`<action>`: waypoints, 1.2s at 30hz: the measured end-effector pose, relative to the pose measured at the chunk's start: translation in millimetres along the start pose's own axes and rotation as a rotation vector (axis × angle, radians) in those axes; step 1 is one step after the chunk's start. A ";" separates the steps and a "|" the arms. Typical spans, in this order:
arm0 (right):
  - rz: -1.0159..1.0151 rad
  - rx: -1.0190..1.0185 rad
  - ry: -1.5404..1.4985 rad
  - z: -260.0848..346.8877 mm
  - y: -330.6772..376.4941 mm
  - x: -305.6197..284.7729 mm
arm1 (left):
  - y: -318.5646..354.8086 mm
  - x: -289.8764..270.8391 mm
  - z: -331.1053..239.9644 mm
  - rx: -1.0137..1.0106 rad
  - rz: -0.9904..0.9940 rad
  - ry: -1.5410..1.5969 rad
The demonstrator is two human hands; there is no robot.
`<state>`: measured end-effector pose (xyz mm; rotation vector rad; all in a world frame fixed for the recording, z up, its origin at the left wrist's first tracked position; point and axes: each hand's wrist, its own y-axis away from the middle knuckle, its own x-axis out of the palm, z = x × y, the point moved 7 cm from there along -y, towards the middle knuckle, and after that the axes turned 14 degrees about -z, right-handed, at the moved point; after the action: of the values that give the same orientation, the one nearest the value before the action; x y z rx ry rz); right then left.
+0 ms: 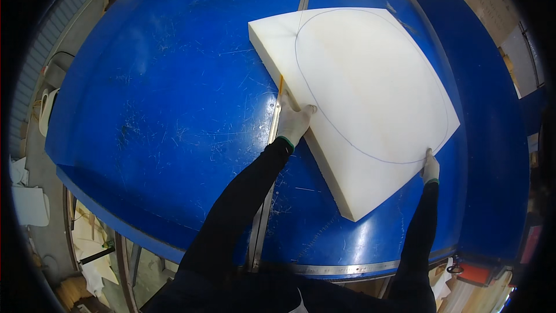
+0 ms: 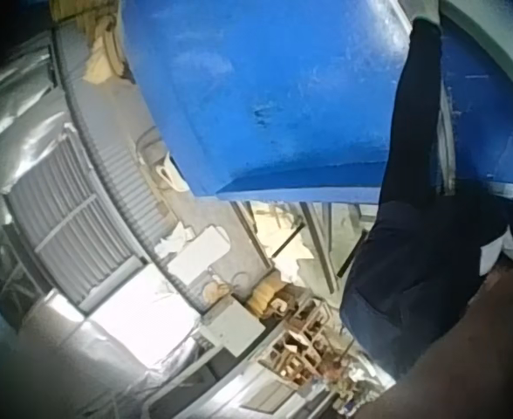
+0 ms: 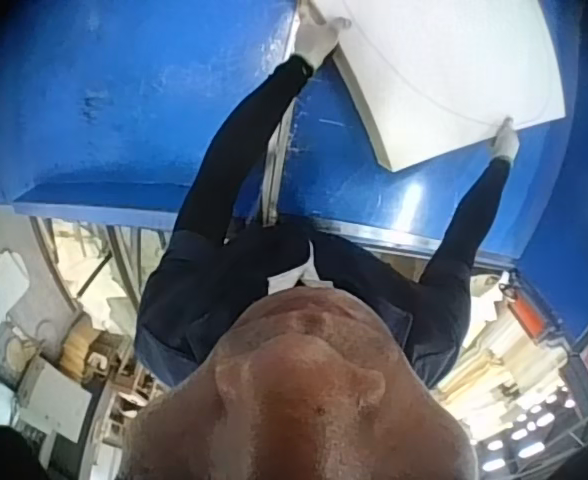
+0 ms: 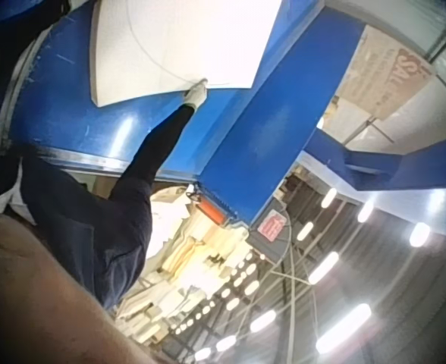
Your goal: The person uses a large blue band saw to cut a circular shape out of a rectangular white foam block. They guide the foam along the blade to follow a pre-drawn line, then remove the cut pieces and place them into a basket.
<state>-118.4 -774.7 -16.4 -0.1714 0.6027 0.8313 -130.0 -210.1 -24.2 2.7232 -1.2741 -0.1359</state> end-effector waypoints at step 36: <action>-0.004 -0.014 -0.094 -7.6 109.5 -11.6 | -38.9 -23.0 -9.0 -0.182 -0.060 -0.166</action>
<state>-208.3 -711.5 -6.6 -0.1453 0.5086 0.8351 -114.1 -167.0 -20.9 2.6393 -1.1557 -0.4696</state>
